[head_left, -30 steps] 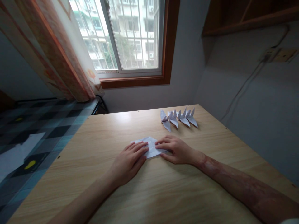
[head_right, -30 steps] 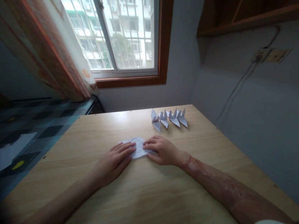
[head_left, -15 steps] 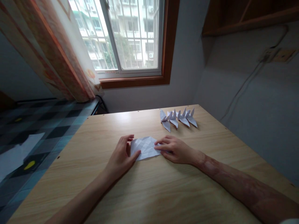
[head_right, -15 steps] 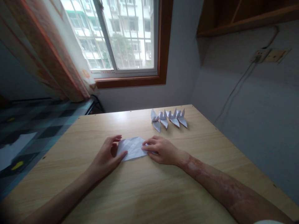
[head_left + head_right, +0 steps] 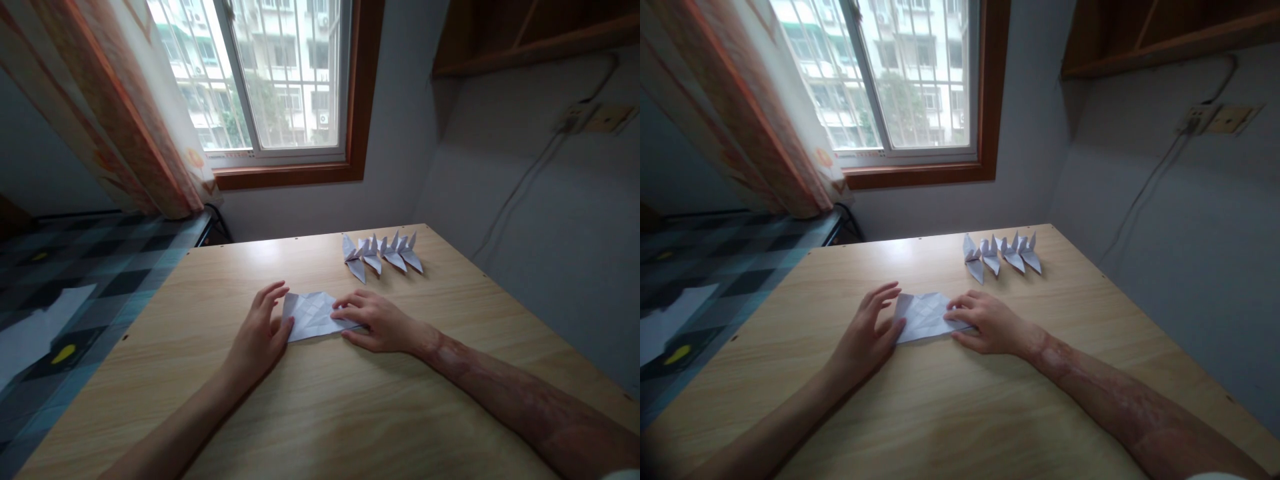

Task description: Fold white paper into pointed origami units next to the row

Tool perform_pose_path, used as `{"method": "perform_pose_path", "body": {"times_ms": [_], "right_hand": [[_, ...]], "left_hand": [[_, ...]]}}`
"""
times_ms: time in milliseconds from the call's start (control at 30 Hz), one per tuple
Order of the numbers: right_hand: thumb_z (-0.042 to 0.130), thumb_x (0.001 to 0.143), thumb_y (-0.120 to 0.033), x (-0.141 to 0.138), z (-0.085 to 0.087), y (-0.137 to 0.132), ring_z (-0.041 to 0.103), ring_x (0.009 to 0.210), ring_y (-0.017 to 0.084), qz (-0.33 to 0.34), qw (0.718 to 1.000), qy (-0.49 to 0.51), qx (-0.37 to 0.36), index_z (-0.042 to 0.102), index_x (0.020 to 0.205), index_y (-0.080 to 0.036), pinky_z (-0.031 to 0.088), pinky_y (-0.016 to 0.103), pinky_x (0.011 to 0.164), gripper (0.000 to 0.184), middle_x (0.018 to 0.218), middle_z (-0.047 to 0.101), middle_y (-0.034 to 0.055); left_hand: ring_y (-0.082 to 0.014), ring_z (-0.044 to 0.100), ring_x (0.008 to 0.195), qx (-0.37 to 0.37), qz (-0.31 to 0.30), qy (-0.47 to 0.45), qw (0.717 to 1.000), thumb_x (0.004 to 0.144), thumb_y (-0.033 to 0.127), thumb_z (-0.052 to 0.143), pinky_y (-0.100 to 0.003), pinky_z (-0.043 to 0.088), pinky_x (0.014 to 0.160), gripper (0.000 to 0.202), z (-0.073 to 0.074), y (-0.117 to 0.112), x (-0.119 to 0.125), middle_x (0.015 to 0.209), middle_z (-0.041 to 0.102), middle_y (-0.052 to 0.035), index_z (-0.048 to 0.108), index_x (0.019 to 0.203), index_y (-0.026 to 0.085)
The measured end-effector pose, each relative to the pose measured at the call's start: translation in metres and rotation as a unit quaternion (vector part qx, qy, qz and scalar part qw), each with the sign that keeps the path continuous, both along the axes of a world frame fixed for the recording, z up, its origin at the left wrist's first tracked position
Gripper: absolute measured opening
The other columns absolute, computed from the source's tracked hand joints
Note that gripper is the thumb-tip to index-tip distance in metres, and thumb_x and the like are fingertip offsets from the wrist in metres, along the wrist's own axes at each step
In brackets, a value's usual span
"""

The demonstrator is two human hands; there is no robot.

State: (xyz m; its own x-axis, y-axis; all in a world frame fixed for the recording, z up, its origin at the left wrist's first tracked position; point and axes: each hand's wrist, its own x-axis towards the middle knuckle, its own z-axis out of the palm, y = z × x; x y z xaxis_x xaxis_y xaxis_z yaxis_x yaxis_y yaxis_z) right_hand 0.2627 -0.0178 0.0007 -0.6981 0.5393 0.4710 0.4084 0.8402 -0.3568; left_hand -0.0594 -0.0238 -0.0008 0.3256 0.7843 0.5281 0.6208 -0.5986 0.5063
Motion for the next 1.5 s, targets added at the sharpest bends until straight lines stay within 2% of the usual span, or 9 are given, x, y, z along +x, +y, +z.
{"method": "perform_pose_path", "body": {"times_ms": [100,200,333,533,700,900,1133,1300,1500], "right_hand": [[0.077,0.099,-0.03,0.0,0.0,-0.001,0.072,0.119,0.03,-0.006,1.0,0.01,-0.002,0.072,0.135,-0.025,0.06,0.048,0.106,0.037,0.132,0.076,0.0132],[0.067,0.098,-0.016,0.001,0.0,-0.002,0.072,0.121,0.029,0.028,0.999,0.031,-0.033,0.069,0.14,-0.022,0.06,0.047,0.108,0.042,0.134,0.076,0.0136],[0.053,0.087,0.0,0.004,-0.004,-0.002,0.074,0.118,0.026,0.068,0.994,0.049,-0.066,0.066,0.142,-0.023,0.061,0.042,0.105,0.061,0.13,0.078,0.0104],[0.054,0.078,0.001,0.002,-0.002,-0.007,0.078,0.114,0.025,0.096,0.992,0.054,-0.055,0.065,0.14,-0.025,0.064,0.039,0.102,0.069,0.127,0.081,0.0072],[0.058,0.081,-0.003,-0.002,0.001,-0.008,0.072,0.133,0.027,0.105,0.993,0.037,-0.037,0.06,0.148,-0.026,0.058,0.046,0.117,0.071,0.141,0.075,0.0102],[0.068,0.094,-0.014,-0.003,-0.004,0.001,0.057,0.152,0.033,0.0,1.0,0.022,0.0,0.059,0.151,-0.022,0.047,0.057,0.127,0.058,0.156,0.066,0.0162],[0.069,0.098,-0.019,-0.005,0.002,-0.002,0.068,0.129,0.031,-0.032,0.999,-0.002,0.008,0.069,0.136,-0.023,0.054,0.053,0.115,0.038,0.138,0.074,0.013],[0.072,0.096,-0.019,-0.004,0.001,-0.001,0.071,0.117,0.03,-0.025,0.999,0.01,0.025,0.072,0.126,-0.025,0.057,0.051,0.109,0.031,0.123,0.076,0.0103],[0.07,0.095,-0.016,-0.003,-0.003,0.001,0.068,0.139,0.029,0.025,0.999,0.014,0.016,0.071,0.123,-0.027,0.047,0.055,0.126,0.031,0.14,0.077,0.0077]], "left_hand": [[-0.0349,0.06,0.145,0.058,-0.015,0.098,0.993,0.103,0.033,0.069,-0.059,0.052,0.122,0.037,0.008,-0.007,0.004,0.157,0.062,-0.0148,0.062,0.139,0.025],[-0.0336,0.068,0.134,0.061,-0.089,0.169,0.98,0.1,0.041,0.074,-0.053,0.056,0.115,0.041,0.013,-0.014,0.009,0.15,0.071,-0.0122,0.067,0.137,0.026],[-0.0268,0.076,0.12,0.034,-0.16,0.183,0.969,0.109,0.029,0.06,-0.044,0.061,0.104,0.028,0.012,-0.014,0.011,0.14,0.078,-0.008,0.075,0.133,0.03],[-0.0284,0.075,0.125,0.029,-0.146,0.175,0.973,0.107,0.019,0.051,-0.047,0.06,0.108,0.035,0.011,-0.013,0.008,0.141,0.078,-0.0107,0.076,0.13,0.026],[-0.0328,0.071,0.132,-0.015,-0.155,0.167,0.973,0.1,0.038,0.067,-0.048,0.059,0.111,0.027,0.023,-0.021,0.009,0.142,0.074,-0.0141,0.07,0.122,0.023],[-0.037,0.072,0.122,-0.015,-0.137,0.186,0.973,0.087,0.058,0.08,-0.049,0.062,0.103,0.043,0.032,-0.029,0.022,0.125,0.074,-0.0158,0.063,0.104,0.023],[-0.0335,0.075,0.112,0.006,-0.109,0.25,0.962,0.081,0.023,0.073,-0.047,0.065,0.095,0.03,0.032,-0.033,0.027,0.126,0.078,-0.0115,0.068,0.11,0.023],[-0.0333,0.08,0.106,0.01,-0.098,0.268,0.958,0.093,0.034,0.072,-0.044,0.066,0.086,0.023,0.035,-0.035,0.023,0.129,0.08,-0.0126,0.072,0.113,0.022],[-0.023,0.076,0.08,0.0,-0.123,0.314,0.941,0.099,0.017,0.057,-0.031,0.057,0.066,0.01,0.039,-0.03,0.018,0.098,0.078,-0.0057,0.064,0.097,0.023]]}}
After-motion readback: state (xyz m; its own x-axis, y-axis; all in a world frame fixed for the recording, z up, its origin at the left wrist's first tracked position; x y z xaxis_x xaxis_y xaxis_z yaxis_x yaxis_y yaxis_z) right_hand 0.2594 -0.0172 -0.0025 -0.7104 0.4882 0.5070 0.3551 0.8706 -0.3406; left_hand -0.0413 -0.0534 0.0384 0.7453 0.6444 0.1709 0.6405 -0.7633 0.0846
